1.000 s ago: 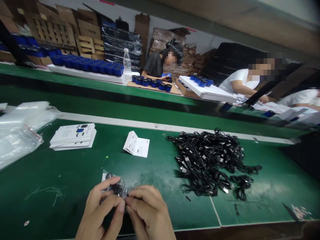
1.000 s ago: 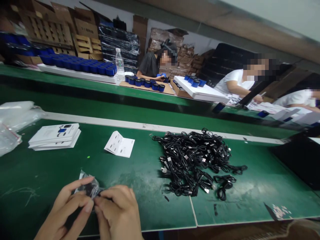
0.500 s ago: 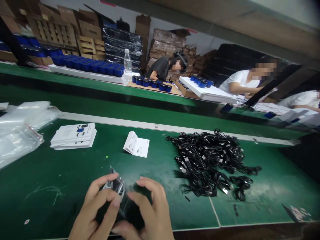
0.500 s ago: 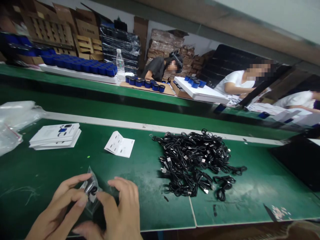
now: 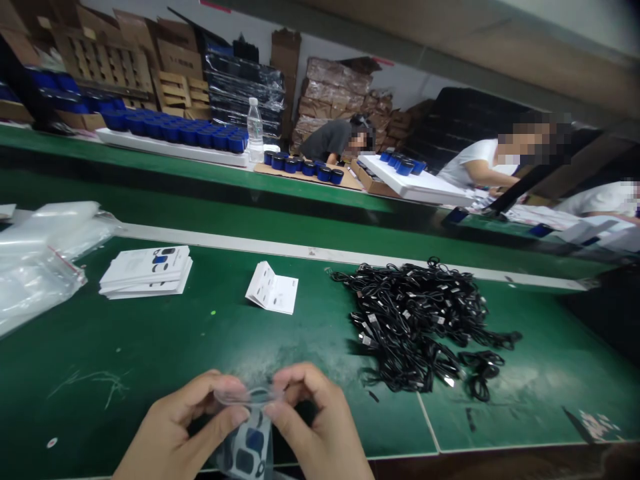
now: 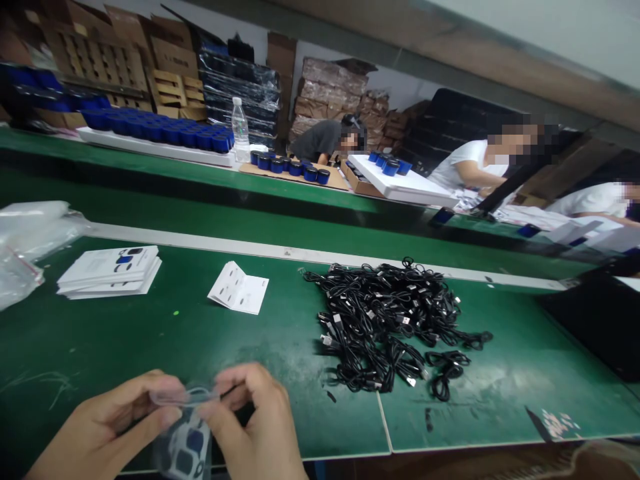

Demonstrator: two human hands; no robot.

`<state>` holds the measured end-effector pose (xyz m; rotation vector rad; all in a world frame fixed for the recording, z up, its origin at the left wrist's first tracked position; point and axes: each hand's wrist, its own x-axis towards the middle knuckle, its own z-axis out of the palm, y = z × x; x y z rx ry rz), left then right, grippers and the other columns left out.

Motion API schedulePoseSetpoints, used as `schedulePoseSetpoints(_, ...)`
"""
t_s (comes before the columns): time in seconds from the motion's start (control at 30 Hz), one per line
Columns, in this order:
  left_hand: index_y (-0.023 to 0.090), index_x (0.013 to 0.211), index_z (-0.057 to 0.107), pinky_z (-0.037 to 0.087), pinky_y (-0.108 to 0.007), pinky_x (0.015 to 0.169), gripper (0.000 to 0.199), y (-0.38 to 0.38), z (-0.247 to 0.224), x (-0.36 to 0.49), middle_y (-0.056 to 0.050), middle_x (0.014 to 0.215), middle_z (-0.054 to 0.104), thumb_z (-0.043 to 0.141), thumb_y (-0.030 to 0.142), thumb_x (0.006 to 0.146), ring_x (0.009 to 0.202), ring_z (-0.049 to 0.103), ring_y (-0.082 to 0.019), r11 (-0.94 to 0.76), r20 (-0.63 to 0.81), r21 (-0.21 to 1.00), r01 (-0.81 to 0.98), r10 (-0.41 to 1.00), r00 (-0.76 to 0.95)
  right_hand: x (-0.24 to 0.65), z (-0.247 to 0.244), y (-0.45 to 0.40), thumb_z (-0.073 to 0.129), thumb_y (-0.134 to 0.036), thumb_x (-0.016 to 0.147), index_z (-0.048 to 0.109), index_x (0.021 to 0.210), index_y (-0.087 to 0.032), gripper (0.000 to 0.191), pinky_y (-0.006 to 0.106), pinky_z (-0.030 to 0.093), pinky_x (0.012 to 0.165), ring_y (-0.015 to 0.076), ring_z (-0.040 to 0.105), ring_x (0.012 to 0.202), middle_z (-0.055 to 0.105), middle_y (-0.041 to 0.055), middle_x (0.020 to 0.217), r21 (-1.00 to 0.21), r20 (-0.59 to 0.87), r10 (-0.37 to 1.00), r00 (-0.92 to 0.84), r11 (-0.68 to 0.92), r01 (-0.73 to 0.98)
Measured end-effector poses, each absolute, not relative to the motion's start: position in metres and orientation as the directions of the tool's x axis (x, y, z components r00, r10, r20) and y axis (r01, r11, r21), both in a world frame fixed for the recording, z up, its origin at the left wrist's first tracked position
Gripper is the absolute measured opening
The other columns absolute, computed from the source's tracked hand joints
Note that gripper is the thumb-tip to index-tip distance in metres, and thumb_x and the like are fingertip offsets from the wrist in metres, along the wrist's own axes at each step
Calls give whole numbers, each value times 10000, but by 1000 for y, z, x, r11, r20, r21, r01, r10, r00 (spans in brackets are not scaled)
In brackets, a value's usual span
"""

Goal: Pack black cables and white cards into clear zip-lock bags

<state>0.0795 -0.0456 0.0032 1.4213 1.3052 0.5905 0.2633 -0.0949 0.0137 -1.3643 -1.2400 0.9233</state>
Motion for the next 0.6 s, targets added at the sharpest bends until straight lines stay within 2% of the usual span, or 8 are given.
schedulePoseSetpoints(0.03, 243, 762, 680, 552, -184, 640, 316, -47, 5, 83, -3, 763, 739, 714, 532, 640, 751, 705, -201, 197, -295, 914, 354, 923, 247, 263, 13, -95, 637, -125, 776, 639, 797, -177, 56, 206, 479, 614, 124, 601, 643, 624, 0, 718, -976, 89, 985, 149, 57, 211)
schedulePoseSetpoints(0.1, 240, 770, 684, 534, -167, 618, 342, -47, 7, 87, 6, 737, 734, 702, 557, 642, 721, 695, -182, 260, -329, 915, 310, 924, 197, 264, 13, -94, 596, -137, 811, 628, 684, -166, 134, 210, 461, 617, 128, 584, 654, 597, 4, 679, -968, 113, 985, 130, 79, 237)
schedulePoseSetpoints(0.23, 236, 821, 689, 515, -193, 663, 353, -42, 9, 88, 3, 742, 719, 615, 570, 732, 748, 673, -182, 286, -378, 906, 312, 878, 292, 266, 16, -94, 574, -171, 833, 653, 724, -159, 135, 224, 447, 612, 138, 575, 660, 595, 20, 700, -972, 136, 976, 168, 98, 215)
schedulePoseSetpoints(0.33, 231, 708, 671, 482, -194, 650, 321, -40, 9, 89, 23, 674, 634, 583, 532, 777, 688, 616, -156, 225, -333, 926, 303, 866, 373, 265, 16, -94, 576, -174, 825, 617, 654, -161, 177, 228, 420, 582, 133, 556, 617, 573, 12, 650, -967, 193, 960, 202, 150, 208)
schedulePoseSetpoints(0.43, 231, 612, 643, 424, -171, 584, 308, -43, 12, 92, 40, 625, 562, 605, 493, 770, 615, 543, -123, 150, -255, 939, 308, 907, 336, 263, 15, -95, 573, -187, 825, 577, 624, -168, 202, 232, 392, 562, 127, 529, 585, 536, -3, 617, -957, 238, 943, 234, 187, 220)
schedulePoseSetpoints(0.6, 224, 592, 590, 413, -158, 558, 325, -49, 15, 98, 48, 599, 525, 605, 496, 770, 579, 507, -111, 83, -162, 952, 294, 954, 253, 262, 15, -92, 541, -227, 850, 583, 690, -172, 174, 230, 401, 587, 130, 514, 629, 523, 0, 671, -967, 182, 969, 169, 145, 210)
